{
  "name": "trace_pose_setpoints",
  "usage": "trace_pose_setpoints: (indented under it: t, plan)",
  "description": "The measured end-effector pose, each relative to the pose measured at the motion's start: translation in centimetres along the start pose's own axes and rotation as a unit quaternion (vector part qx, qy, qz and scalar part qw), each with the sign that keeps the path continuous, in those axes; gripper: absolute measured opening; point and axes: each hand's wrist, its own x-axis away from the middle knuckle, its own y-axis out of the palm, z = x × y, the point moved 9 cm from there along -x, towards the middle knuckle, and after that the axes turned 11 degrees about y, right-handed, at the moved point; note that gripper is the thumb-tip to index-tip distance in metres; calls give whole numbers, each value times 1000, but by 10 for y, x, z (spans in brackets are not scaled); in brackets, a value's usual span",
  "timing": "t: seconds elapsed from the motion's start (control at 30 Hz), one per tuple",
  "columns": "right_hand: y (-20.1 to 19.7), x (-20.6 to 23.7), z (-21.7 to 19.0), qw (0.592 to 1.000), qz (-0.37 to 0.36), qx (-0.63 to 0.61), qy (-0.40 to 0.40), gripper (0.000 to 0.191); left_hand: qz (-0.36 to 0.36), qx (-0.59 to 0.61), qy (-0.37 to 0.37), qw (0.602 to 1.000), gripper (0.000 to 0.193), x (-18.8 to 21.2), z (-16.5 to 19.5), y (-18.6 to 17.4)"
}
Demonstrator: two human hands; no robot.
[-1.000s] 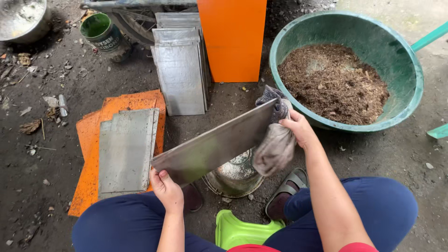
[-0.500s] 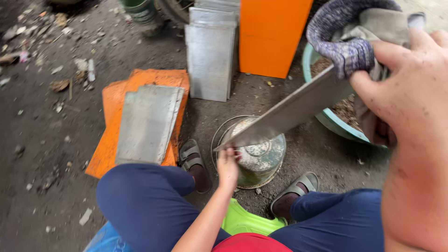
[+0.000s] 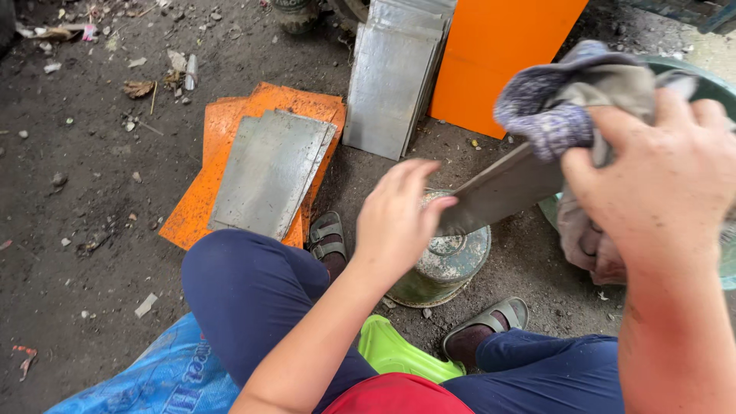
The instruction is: The person sits on a low stool and wipes rectangular metal sheets with a cloth. They pick up each sheet, wipe both sides, and place it into a vertical stack. The person repeats this process for multiple sheets.
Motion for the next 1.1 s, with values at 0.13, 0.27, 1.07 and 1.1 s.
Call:
trace_pose_setpoints:
  t: [0.13, 0.27, 1.07, 1.1]
  plan:
    - [-4, -8, -16, 999, -11, -45, -19, 28, -112, 165, -97, 975, 25, -42, 10, 66]
    - [32, -4, 12, 1000, -26, -15, 8, 22, -1, 210, -93, 973, 14, -28, 0, 66]
    - [309, 199, -24, 686, -319, -529, 383, 23, 126, 343, -210, 907, 22, 84, -84, 43]
    - [307, 200, -26, 710, -306, -519, 363, 26, 130, 345, -212, 905, 22, 88, -86, 43]
